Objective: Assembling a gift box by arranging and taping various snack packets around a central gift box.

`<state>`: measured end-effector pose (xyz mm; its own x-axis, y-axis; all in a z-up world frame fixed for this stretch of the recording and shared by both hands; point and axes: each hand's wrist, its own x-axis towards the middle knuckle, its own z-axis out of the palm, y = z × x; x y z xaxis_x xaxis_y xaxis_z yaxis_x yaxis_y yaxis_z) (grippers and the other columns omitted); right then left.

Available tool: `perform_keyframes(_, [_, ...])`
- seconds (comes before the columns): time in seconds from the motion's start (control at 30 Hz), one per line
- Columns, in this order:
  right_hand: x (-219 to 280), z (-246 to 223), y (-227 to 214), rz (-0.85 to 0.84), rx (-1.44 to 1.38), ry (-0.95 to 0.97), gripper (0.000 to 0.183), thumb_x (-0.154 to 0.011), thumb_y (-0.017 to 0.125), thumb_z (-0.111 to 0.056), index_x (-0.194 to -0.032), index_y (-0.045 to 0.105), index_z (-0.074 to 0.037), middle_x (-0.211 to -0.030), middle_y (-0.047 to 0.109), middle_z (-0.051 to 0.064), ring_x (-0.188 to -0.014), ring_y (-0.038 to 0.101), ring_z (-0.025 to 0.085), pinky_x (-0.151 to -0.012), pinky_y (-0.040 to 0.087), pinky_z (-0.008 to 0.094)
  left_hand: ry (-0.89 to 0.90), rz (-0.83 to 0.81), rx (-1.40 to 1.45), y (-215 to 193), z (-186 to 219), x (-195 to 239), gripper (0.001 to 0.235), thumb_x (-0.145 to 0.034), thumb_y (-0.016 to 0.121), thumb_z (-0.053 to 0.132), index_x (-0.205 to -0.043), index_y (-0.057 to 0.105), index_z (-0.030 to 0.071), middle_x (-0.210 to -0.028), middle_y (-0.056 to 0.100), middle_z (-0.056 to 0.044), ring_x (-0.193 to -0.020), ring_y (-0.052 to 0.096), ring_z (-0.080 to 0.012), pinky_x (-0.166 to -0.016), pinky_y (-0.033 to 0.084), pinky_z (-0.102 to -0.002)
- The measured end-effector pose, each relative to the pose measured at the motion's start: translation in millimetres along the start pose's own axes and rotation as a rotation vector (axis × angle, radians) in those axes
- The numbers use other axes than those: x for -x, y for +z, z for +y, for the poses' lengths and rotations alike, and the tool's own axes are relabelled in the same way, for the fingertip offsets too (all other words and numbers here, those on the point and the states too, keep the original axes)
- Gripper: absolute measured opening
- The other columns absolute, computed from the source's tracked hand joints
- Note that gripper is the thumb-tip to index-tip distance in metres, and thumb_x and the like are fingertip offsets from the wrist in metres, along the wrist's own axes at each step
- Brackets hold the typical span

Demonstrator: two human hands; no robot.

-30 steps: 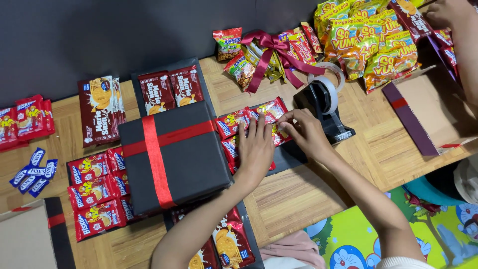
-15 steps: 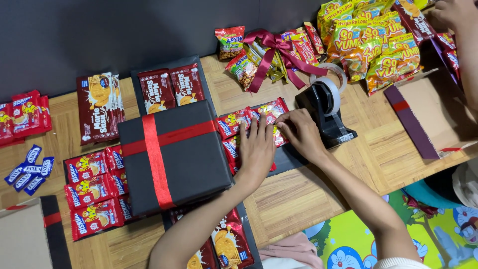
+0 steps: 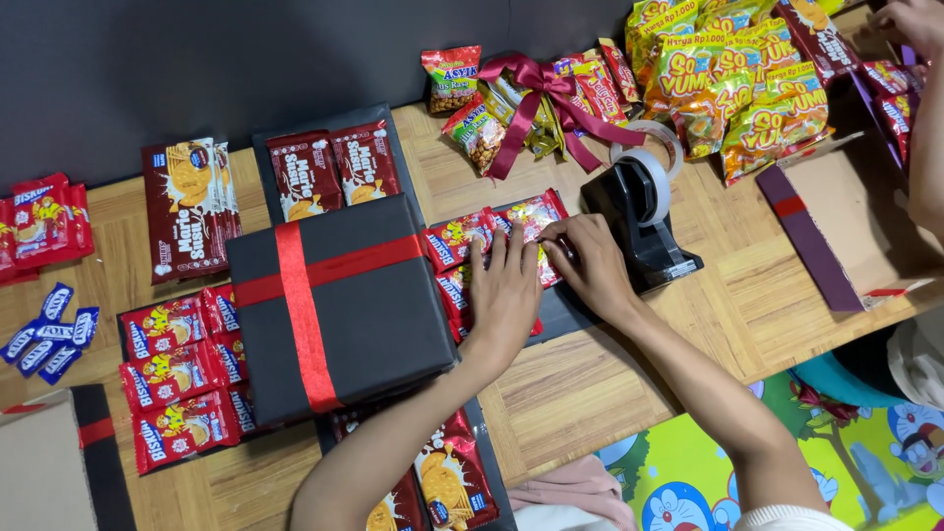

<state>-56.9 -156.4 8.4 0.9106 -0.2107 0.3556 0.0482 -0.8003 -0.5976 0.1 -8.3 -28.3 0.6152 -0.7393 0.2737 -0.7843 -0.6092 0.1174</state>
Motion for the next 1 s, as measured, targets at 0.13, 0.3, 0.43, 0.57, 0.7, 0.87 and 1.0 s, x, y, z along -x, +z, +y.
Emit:
perform_keyframes(0.13, [0.4, -1.9, 0.3, 0.014, 0.02, -0.021, 0.008, -0.099, 0.069, -0.014, -0.107, 0.069, -0.011, -0.101, 0.07, 0.006, -0.105, 0.063, 0.032, -0.088, 0.053, 0.042, 0.0, 0.007, 0.009, -1.9, -0.1, 0.3, 0.03, -0.1, 0.053, 0.026, -0.126, 0.055, 0.01, -0.146, 0.05, -0.019, -0.138, 0.047, -0.0362, -0.115, 0.024, -0.064])
perform_keyframes(0.3, [0.8, -3.8, -0.8, 0.004, 0.014, 0.013, 0.015, -0.1, 0.068, -0.018, -0.114, 0.067, -0.012, -0.113, 0.063, 0.011, -0.103, 0.06, 0.037, -0.086, 0.052, 0.047, -0.002, -0.025, -0.01, -5.5, 0.2, 0.0, 0.031, -0.101, 0.053, 0.026, -0.128, 0.054, 0.011, -0.146, 0.05, -0.017, -0.139, 0.046, -0.0355, -0.115, 0.025, -0.064])
perform_keyframes(0.43, [2.2, -2.8, -0.4, -0.004, 0.006, 0.04, 0.015, -0.102, 0.066, -0.02, -0.116, 0.067, -0.015, -0.114, 0.061, 0.01, -0.104, 0.06, 0.036, -0.087, 0.051, 0.046, 0.005, -0.035, -0.015, -10.2, 0.1, -0.1, 0.032, -0.101, 0.052, 0.027, -0.129, 0.053, 0.011, -0.146, 0.049, -0.018, -0.139, 0.045, -0.0356, -0.115, 0.024, -0.064])
perform_keyframes(0.57, [2.8, -3.5, 0.5, -0.007, 0.0, 0.074, 0.017, -0.102, 0.066, -0.022, -0.117, 0.067, -0.014, -0.115, 0.06, 0.011, -0.104, 0.06, 0.038, -0.087, 0.051, 0.047, 0.011, -0.044, -0.011, -6.3, 0.0, 0.2, 0.033, -0.102, 0.052, 0.027, -0.131, 0.053, 0.011, -0.147, 0.049, -0.018, -0.139, 0.045, -0.0363, -0.114, 0.025, -0.064])
perform_keyframes(0.7, [4.2, 1.5, 4.9, 0.012, 0.023, 0.066, 0.021, -0.101, 0.067, -0.023, -0.121, 0.068, -0.014, -0.114, 0.06, 0.01, -0.102, 0.059, 0.034, -0.087, 0.05, 0.044, 0.012, -0.046, -0.017, -6.2, 0.4, -0.3, 0.034, -0.101, 0.053, 0.026, -0.131, 0.053, 0.01, -0.146, 0.049, -0.019, -0.139, 0.045, -0.0372, -0.114, 0.025, -0.064])
perform_keyframes(0.87, [1.8, -1.7, 3.9, 0.046, 0.017, 0.047, 0.037, -0.099, 0.07, -0.019, -0.134, 0.061, -0.009, -0.111, 0.059, 0.015, -0.1, 0.059, 0.037, -0.087, 0.05, 0.046, 0.012, -0.044, -0.019, -5.6, -0.1, 0.6, 0.034, -0.102, 0.052, 0.027, -0.132, 0.053, 0.011, -0.147, 0.049, -0.018, -0.14, 0.044, -0.0367, -0.115, 0.024, -0.064])
perform_keyframes(1.0, [3.7, 6.7, 11.0, 0.097, -0.032, 0.046, 0.033, -0.097, 0.074, -0.019, -0.126, 0.061, -0.008, -0.111, 0.061, 0.012, -0.098, 0.061, 0.032, -0.087, 0.051, 0.044, 0.009, -0.032, -0.034, -6.2, 0.3, 0.8, 0.034, -0.101, 0.053, 0.027, -0.131, 0.053, 0.011, -0.147, 0.049, -0.018, -0.14, 0.044, -0.0362, -0.115, 0.024, -0.063])
